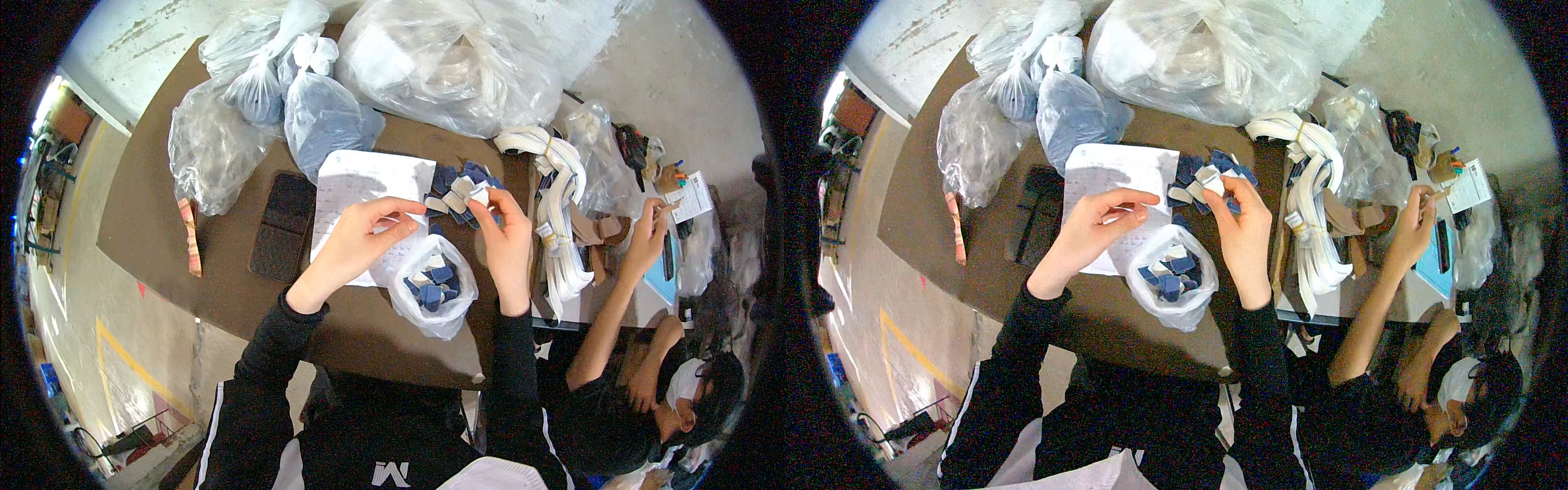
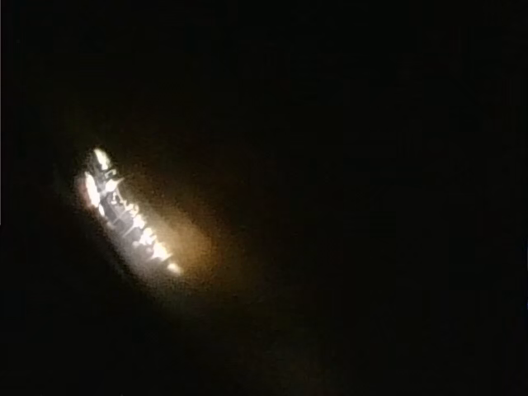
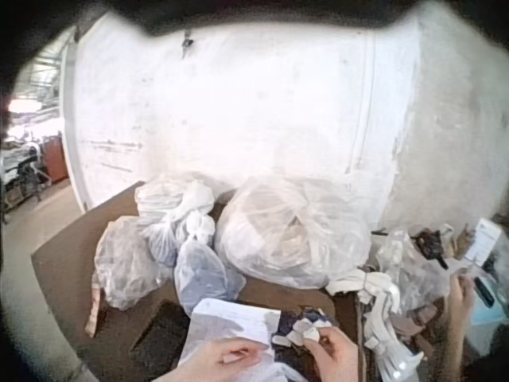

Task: The person handles brown leather-like strips and green plastic parts on a cluttered table, then walks to another table and sorts small blue and white plastic pieces from a bag onto a sheet of paper. The person places the sorted pieces into a small plastic bag.

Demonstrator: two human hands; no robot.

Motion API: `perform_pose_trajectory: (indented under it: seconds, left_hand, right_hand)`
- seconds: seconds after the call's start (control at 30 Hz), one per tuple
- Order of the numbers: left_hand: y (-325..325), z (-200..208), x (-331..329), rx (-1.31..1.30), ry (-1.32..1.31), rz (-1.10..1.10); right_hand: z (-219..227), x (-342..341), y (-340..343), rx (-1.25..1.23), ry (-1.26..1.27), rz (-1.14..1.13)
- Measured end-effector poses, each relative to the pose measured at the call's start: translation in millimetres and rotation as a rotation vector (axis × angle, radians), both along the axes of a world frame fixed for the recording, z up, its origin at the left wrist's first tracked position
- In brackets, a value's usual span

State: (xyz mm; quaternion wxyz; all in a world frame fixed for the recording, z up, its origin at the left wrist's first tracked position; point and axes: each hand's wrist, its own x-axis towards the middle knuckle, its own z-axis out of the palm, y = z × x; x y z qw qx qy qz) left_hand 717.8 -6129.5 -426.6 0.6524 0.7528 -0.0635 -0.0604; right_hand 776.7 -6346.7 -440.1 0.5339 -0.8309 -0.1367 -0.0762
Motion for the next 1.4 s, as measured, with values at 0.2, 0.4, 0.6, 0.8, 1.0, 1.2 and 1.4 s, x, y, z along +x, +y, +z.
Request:
perform_pose_trajectory:
  seconds: [0.2,0.4,0.6,0.8,1.0,1.2,1.4]
  left_hand:
    - [-7.2,1.1,-3.7,0.079,-0.011,-0.060]
    - [0.0,-4.3,-7.2,0.321,-0.070,-0.341]
    - [-2.5,-4.9,-7.0,0.222,-0.037,-0.275]
    - [-2.9,-1.9,-5.9,0.290,-0.120,-0.245]
    - [-8.2,-2.9,-1.4,-0.042,0.001,-0.058]
    - [-30.9,-1.8,-11.0,-0.743,0.285,-0.025]
    - [-22.7,-0.4,-9.0,-0.870,0.307,-0.064]
  right_hand:
    - [25.1,-37.4,0.3,0.234,0.238,0.329]
    - [39.5,-58.2,-14.1,-0.296,0.089,0.471]
    - [11.3,-13.9,-3.5,-0.484,-0.292,0.070]
    - [-15.8,1.8,-12.2,-0.329,-0.259,-0.093]
    - [-6.7,-8.6,-16.6,0.153,0.055,-0.153]
    - [29.3,-51.8,29.5,-0.247,-0.488,0.085]
    - [23.8,-53.1,25.8,-0.093,-0.358,0.134]
